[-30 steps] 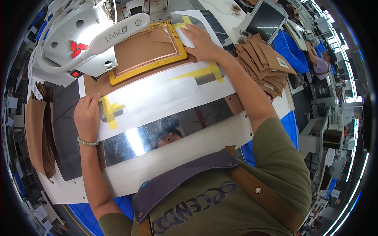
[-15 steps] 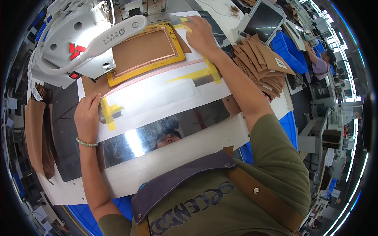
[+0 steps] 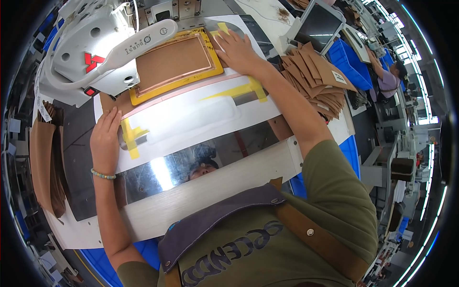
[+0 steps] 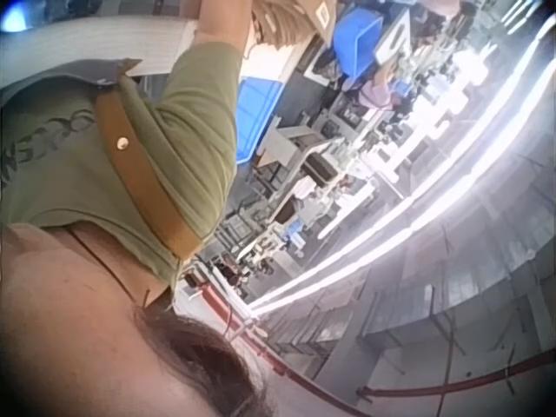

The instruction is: Sewing labels onto leather pieces using an industrial sewing machine.

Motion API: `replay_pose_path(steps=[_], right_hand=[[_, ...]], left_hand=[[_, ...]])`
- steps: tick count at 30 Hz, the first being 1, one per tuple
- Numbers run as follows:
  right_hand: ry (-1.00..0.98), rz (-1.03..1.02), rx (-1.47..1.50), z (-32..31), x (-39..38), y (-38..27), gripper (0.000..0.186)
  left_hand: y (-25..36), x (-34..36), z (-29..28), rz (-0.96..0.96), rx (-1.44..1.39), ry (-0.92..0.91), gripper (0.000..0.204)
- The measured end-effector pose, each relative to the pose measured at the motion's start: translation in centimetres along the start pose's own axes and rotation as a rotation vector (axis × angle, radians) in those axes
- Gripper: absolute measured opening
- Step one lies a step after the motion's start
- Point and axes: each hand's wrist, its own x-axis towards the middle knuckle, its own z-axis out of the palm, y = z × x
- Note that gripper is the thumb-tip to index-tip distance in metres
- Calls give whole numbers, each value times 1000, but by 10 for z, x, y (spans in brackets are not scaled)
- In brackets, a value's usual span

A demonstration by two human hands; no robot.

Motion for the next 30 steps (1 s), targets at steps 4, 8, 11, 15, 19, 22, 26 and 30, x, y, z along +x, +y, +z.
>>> replay_pose_path(steps=[4, 8, 11, 15, 19, 22, 26, 30], right_hand=[[48, 58, 59, -11, -36, 9, 68], [134, 111, 55, -26, -67, 21, 65], [55, -149, 338, -46, -85, 22, 63], [-68, -206, 311, -68, -105, -10, 64], [-30, -193, 295, -55, -114, -12, 65], [31, -193, 251, -52, -118, -10, 65], [38, -167, 148, -53, -120, -2, 68], [-4, -178, 252, -56, -124, 7, 70]], left_hand=[[0, -2, -1, -40, -70, -161, 52], [10, -2, -13, -62, -144, -241, 59], [13, -8, -13, -113, -139, -295, 61], [12, -20, -5, -137, -201, -224, 59], [12, -19, 0, -146, -228, -205, 58], [14, -17, -2, -142, -231, -223, 57], [18, -5, -4, -85, -258, -219, 56], [24, 0, 1, -82, -238, -217, 54]])
